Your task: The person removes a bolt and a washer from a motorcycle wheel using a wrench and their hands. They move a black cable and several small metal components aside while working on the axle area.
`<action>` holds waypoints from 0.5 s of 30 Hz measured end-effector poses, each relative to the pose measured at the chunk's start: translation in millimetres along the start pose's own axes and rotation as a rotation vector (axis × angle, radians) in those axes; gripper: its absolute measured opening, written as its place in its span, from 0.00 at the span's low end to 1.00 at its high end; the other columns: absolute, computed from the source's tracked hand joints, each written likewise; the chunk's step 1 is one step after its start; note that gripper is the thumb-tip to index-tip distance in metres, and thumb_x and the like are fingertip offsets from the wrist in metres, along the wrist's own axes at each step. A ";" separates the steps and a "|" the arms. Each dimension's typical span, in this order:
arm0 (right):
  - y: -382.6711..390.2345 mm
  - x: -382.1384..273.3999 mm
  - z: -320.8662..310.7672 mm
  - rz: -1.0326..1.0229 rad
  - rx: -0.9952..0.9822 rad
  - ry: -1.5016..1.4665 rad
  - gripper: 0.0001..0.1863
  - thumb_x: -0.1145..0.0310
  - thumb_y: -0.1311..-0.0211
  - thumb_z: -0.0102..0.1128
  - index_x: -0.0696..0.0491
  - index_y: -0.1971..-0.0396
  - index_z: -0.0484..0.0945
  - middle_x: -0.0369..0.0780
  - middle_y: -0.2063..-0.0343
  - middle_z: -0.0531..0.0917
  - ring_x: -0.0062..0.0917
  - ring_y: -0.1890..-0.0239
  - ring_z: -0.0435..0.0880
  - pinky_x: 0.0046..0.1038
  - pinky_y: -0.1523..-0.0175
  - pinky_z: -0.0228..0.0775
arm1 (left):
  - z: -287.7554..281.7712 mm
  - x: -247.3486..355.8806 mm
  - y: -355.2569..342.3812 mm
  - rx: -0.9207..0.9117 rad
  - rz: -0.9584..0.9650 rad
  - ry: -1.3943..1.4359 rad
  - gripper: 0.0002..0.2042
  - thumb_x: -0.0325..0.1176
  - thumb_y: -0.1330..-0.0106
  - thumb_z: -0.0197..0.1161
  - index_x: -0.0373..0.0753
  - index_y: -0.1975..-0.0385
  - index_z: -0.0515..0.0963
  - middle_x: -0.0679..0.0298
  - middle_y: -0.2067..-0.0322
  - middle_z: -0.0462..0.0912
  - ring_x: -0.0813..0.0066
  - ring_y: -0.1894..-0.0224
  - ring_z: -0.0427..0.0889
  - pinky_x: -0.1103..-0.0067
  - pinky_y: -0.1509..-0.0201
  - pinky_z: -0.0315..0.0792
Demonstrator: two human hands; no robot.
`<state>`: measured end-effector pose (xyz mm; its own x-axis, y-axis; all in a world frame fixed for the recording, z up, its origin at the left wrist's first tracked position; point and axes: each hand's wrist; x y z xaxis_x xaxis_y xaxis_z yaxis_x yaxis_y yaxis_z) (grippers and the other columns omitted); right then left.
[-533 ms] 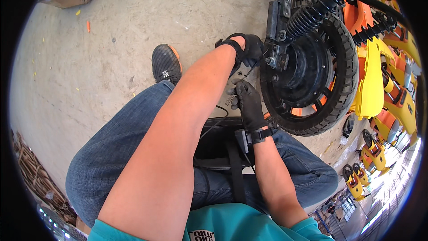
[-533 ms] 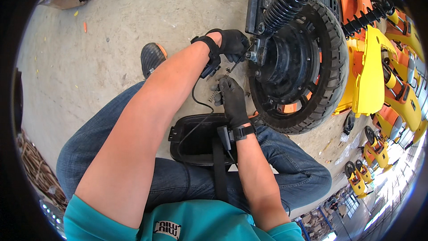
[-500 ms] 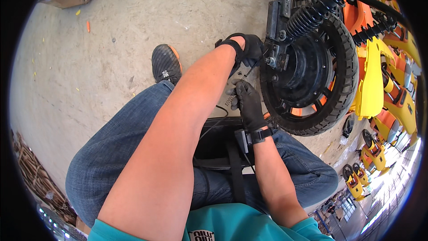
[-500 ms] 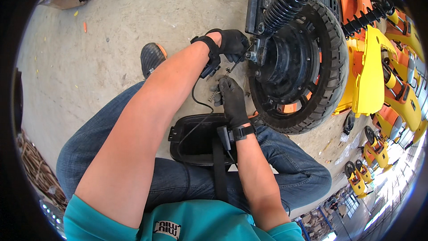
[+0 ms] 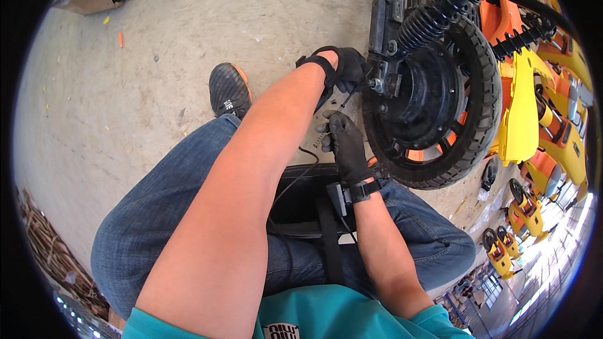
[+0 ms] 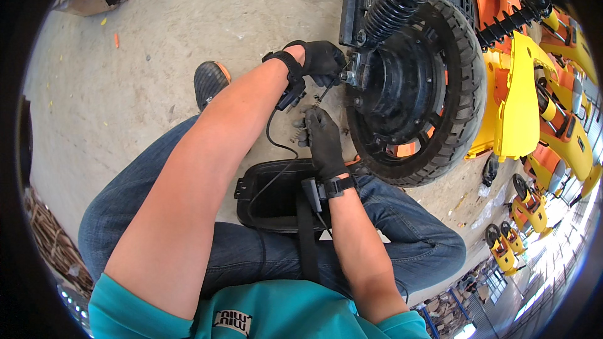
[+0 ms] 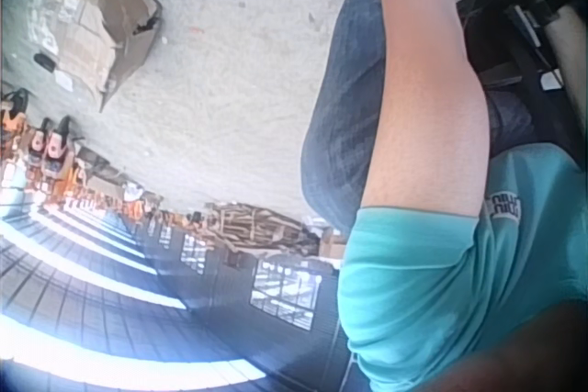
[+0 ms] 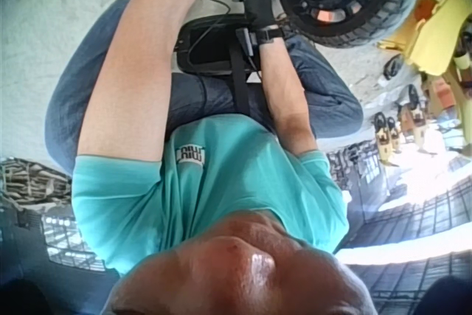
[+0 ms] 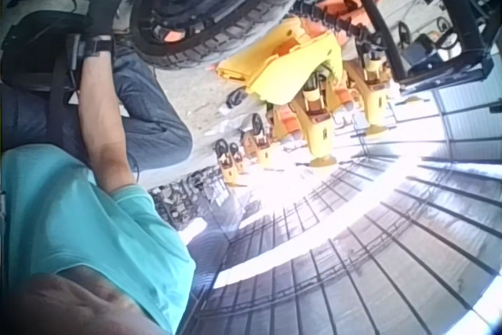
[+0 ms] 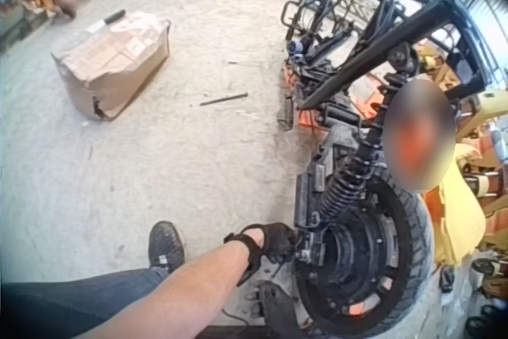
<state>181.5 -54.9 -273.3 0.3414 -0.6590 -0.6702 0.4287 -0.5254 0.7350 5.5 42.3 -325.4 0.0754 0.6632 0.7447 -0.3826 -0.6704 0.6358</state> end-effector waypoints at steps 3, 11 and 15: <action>0.7 -0.1 0.6 -0.011 0.004 -0.042 0.19 0.56 0.34 0.48 0.56 0.54 0.72 0.37 0.73 0.79 0.12 0.81 0.69 0.15 0.75 0.62 | 0.6 1.4 5.5 -0.002 0.006 0.031 0.10 0.28 0.41 0.51 0.34 0.64 0.77 0.60 0.70 0.82 0.73 0.72 0.82 0.78 0.67 0.79; -6.6 5.7 -7.4 -0.046 0.094 0.034 0.18 0.57 0.34 0.49 0.56 0.54 0.72 0.35 0.73 0.79 0.13 0.76 0.71 0.16 0.71 0.64 | 0.6 -2.9 -0.4 -0.006 -0.004 0.053 0.10 0.28 0.41 0.52 0.34 0.64 0.77 0.60 0.69 0.82 0.73 0.71 0.82 0.78 0.67 0.79; -19.1 15.2 -15.8 -0.069 0.190 -0.048 0.16 0.59 0.35 0.52 0.54 0.55 0.73 0.34 0.72 0.78 0.15 0.73 0.73 0.19 0.65 0.68 | 0.9 -1.5 -0.9 -0.003 -0.003 0.047 0.08 0.29 0.41 0.53 0.35 0.66 0.78 0.60 0.71 0.82 0.75 0.73 0.81 0.79 0.68 0.78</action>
<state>191.7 -46.4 -299.2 0.2745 -0.6407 -0.7170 0.2825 -0.6590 0.6971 6.5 41.6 -326.9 0.0339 0.6803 0.7321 -0.3852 -0.6671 0.6377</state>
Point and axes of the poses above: each hand's wrist, its own y-axis away from the middle knuckle, its own z-axis out of the palm, x = y × z
